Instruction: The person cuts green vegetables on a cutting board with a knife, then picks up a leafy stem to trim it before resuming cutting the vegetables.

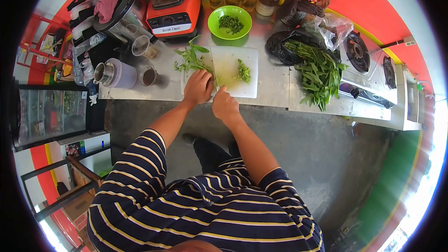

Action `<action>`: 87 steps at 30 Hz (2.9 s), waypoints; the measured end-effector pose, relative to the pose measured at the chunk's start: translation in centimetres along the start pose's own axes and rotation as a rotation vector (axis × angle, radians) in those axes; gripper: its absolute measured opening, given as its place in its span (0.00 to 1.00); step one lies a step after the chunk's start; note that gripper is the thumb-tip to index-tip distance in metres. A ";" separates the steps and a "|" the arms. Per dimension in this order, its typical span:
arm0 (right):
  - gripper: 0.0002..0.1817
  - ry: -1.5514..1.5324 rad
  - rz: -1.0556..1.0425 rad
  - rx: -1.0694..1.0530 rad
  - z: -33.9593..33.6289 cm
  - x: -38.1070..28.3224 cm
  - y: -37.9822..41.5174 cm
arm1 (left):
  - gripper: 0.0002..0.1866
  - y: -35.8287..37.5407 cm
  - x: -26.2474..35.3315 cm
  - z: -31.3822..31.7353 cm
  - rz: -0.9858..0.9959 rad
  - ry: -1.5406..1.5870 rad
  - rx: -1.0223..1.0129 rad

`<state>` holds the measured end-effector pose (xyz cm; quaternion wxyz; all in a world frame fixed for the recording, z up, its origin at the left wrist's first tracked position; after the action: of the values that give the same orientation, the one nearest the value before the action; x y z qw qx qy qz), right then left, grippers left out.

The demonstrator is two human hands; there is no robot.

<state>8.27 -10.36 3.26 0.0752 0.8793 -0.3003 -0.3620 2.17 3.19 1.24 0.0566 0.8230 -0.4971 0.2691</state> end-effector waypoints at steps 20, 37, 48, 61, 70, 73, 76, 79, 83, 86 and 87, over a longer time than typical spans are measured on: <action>0.18 0.001 -0.004 0.045 1.8 -0.1 0.5 | 0.06 -0.2 -0.1 -0.3 0.007 0.089 0.042; 0.21 -0.024 0.116 0.163 -0.1 0.8 2.8 | 0.05 -0.3 -0.6 -0.3 0.018 0.234 0.036; 0.21 -0.079 0.250 0.205 1.1 1.7 2.5 | 0.12 -0.9 -2.7 0.0 -0.141 0.554 0.004; 0.18 -0.092 0.273 0.452 -0.9 1.8 5.4 | 0.15 -3.5 -4.5 -4.4 -0.144 0.020 0.075; 0.24 -0.139 0.197 0.457 -0.2 4.7 4.6 | 0.08 -3.0 -4.4 -5.2 -0.154 0.138 0.044; 0.23 -0.218 0.175 0.450 -1.1 4.9 4.3 | 0.04 -2.7 -4.3 -6.0 -0.224 0.366 0.028; 0.21 -0.276 0.132 0.445 -1.8 4.6 4.0 | 0.04 -1.9 -4.4 -6.0 -0.312 0.565 -0.054; 0.20 -0.306 0.057 0.396 -2.2 4.2 3.6 | 0.06 -0.5 -4.4 -5.9 -0.389 0.600 -0.029; 0.19 -0.274 -0.026 0.256 -4.6 3.9 3.0 | 0.15 0.8 -4.5 -4.1 -0.451 0.585 -0.127; 0.19 -0.216 -0.085 0.209 -7.0 4.7 2.7 | 0.21 1.0 -3.3 -2.1 -0.360 0.611 -0.151; 0.19 -0.212 -0.094 0.200 -7.2 5.3 2.8 | 0.24 1.1 -2.1 -2.2 -0.305 0.614 -0.160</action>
<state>14.85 -16.32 6.31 -0.0622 0.8523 -0.2996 -0.4243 -0.33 5.06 1.86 0.3074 0.7614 -0.3476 0.4527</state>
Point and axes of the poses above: each hand's wrist, its own y-axis away from the middle knuckle, its own z-axis out of the palm, x = y × z, the point moved 3 cm from there along -y, towards the middle knuckle, and after that the axes turned 11 degrees about -z, right-handed, at the moved point
